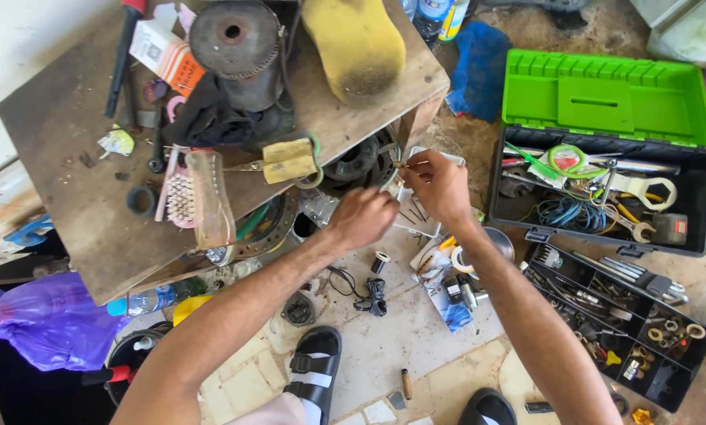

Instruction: Repairing and assembling small mechanical components and electrical wires at a workshop bench.

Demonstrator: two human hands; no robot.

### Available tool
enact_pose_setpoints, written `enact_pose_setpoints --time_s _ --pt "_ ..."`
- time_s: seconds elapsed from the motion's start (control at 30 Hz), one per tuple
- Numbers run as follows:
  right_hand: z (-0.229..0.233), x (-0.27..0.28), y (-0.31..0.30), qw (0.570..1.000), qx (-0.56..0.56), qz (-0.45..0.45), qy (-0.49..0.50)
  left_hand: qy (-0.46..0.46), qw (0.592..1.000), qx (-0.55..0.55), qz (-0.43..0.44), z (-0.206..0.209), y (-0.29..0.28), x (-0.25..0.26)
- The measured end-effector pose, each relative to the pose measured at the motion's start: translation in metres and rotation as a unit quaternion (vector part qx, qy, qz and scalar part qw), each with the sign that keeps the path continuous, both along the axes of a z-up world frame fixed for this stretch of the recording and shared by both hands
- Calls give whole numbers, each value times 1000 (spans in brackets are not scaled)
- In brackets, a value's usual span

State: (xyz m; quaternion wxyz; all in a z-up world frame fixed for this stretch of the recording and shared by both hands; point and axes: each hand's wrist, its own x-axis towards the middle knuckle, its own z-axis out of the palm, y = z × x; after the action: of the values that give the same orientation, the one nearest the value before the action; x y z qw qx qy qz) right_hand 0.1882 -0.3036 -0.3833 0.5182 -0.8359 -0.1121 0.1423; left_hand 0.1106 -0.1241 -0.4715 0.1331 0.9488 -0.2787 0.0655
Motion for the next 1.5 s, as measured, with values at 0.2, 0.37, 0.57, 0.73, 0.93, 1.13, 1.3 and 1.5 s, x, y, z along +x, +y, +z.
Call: enact_pose_setpoints --time_s 0.2,0.37,0.57,0.73,0.93,1.13,1.3,1.5 --pt "-18 -4 40 992 -15 -26 -125 -30 998 6 49 21 33 -14" --pt "-38 3 45 966 -53 -22 -251 -9 999 16 49 25 36 -24" --pt "-37 1 20 968 -59 0 -243 0 999 29 27 2 37 -28" --pt "-17 -22 -11 976 -76 23 -201 16 1000 18 16 0 33 -56" --pt "-26 -54 -20 972 -146 129 -130 119 962 233 -75 25 63 -119" --pt "58 -102 31 942 -144 236 -189 64 967 235 -72 83 90 -156" --pt "157 -136 76 923 -115 274 -245 -91 990 107 -3 192 113 -177" --pt "216 -140 143 860 -146 311 -377 -157 982 58 88 259 169 -186"
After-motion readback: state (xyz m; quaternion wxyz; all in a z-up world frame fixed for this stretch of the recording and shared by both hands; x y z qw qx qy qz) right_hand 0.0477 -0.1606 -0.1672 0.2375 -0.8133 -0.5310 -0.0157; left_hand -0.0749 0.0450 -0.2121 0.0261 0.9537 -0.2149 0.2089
